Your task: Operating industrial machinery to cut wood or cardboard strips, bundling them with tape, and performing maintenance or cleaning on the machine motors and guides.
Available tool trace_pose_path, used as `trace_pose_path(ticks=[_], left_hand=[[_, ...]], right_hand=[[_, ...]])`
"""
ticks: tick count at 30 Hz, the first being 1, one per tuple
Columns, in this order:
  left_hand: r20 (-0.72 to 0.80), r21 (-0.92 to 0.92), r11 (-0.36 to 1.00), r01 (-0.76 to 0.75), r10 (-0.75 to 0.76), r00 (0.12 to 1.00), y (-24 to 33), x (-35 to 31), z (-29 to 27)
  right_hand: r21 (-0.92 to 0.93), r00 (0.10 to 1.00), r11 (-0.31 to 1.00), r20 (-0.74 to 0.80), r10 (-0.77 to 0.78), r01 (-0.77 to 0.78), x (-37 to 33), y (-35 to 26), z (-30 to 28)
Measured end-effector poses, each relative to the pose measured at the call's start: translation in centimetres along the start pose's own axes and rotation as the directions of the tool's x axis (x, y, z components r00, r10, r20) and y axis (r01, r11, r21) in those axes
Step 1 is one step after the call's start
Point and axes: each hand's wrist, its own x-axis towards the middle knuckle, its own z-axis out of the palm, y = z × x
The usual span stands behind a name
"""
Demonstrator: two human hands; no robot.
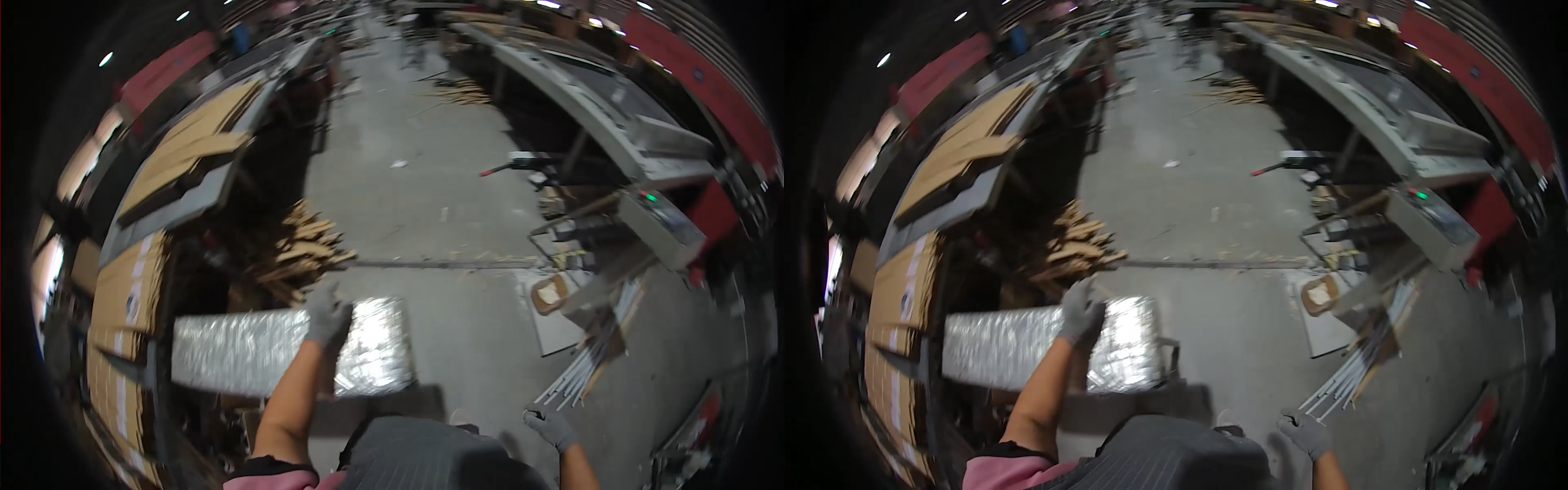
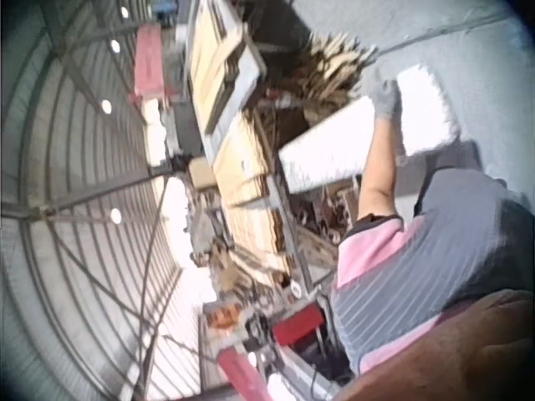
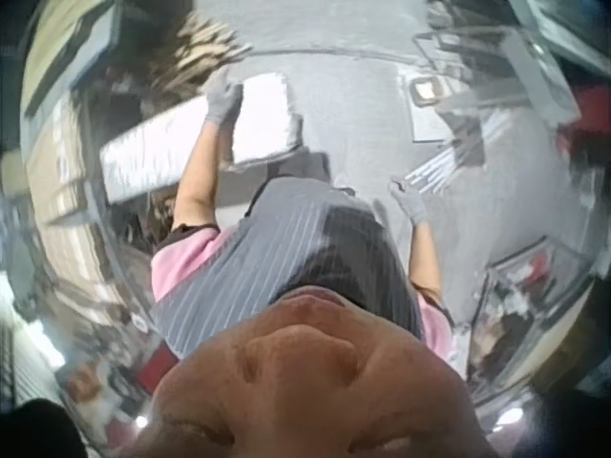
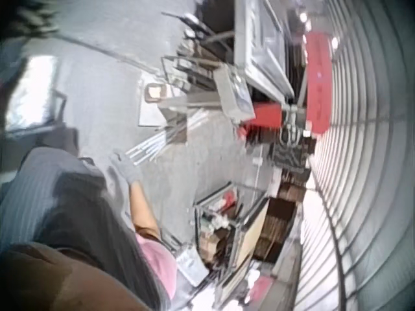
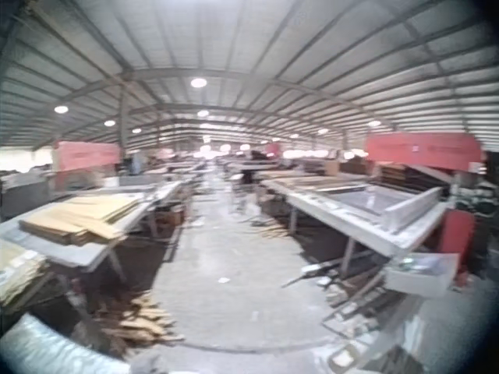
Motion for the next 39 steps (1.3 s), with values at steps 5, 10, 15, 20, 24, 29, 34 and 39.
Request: trace_pose_path(ticks=[5,10,15,20,24,29,34,39], left_hand=[[0.217,0.218,0.936,0.276,-0.322,0.921,2.9,2.3,2.8],[0.178,0.241,0.899,0.367,-0.413,0.893,3.6,3.4,3.4],[0.573,0.363,0.704,0.611,-0.686,0.449,0.2,8.2,5.7],[0.569,0.209,0.835,0.509,-0.527,0.631,-4.9,16.3,12.0],[0.646,0.055,0.932,0.358,-0.306,0.699,-0.3,35.1,20.6],[0.834,-0.198,0.973,0.122,0.102,0.543,1.1,53.3,34.8],[0.777,-0.320,0.864,0.389,0.005,0.629,-3.9,62.7,45.2],[0.822,0.095,0.542,0.835,-0.516,0.242,-21.2,53.0,54.4]], right_hand=[[0.129,0.964,0.977,-0.187,0.191,-0.169,3.4,10.6,-4.2],[0.246,0.836,0.869,0.254,-0.486,0.430,11.4,-1.1,-11.2],[0.105,0.776,0.815,0.255,-0.576,0.570,29.9,-1.6,-16.8],[-0.161,0.823,0.818,0.261,-0.505,0.552,42.3,-1.2,-27.2],[-0.473,0.982,0.876,0.186,-0.006,0.095,47.1,-7.8,-36.9],[-0.356,0.754,0.791,0.271,0.598,-0.498,58.2,5.6,-37.8],[-0.303,0.729,0.810,0.356,0.585,-0.502,77.9,-3.9,-46.5],[-0.806,0.880,0.541,0.415,0.230,0.238,105.1,-27.2,-60.0]])
